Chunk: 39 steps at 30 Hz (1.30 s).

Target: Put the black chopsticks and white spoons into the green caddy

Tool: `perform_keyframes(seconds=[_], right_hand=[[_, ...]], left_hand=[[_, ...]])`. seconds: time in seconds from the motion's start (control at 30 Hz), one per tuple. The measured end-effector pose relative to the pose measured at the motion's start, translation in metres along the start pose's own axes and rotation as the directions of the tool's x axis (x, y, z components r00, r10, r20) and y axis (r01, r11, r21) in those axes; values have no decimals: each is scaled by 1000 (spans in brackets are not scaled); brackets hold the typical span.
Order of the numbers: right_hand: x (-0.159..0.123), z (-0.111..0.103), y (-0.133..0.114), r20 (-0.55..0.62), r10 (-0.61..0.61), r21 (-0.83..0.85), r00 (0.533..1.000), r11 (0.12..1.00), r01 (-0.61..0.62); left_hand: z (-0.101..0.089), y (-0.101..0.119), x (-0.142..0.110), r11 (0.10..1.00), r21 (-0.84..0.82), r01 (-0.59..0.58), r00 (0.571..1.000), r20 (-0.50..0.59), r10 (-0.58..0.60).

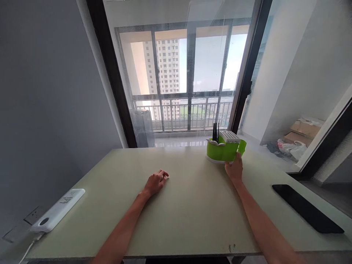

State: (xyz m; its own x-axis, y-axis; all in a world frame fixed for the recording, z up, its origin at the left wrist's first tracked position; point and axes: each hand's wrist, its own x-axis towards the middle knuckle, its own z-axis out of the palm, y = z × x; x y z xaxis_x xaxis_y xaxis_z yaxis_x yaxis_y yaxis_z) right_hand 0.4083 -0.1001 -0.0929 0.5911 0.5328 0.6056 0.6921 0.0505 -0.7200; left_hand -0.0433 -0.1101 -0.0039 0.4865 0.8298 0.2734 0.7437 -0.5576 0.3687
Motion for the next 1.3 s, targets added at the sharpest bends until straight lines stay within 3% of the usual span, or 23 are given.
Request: perform_keyframes(seconds=[0.27, 0.47, 1.03, 1.3], right_hand=[[7, -1, 16, 23, -32, 14, 999, 999, 31], [3, -4, 15, 6, -58, -24, 998, 998, 58], [-12, 5, -28, 104, -192, -92, 976, 975, 202], [-23, 1, -54, 146, -186, -103, 972, 974, 201]], left_hand=[[1, -2, -1, 1000, 2, 7, 1000, 4, -7], [1, -1, 0, 1000, -1, 10, 1000, -1, -10], [1, 0, 0, 1000, 3, 23, 1000, 7, -23], [1, 2, 1, 999, 10, 36, 999, 14, -36]])
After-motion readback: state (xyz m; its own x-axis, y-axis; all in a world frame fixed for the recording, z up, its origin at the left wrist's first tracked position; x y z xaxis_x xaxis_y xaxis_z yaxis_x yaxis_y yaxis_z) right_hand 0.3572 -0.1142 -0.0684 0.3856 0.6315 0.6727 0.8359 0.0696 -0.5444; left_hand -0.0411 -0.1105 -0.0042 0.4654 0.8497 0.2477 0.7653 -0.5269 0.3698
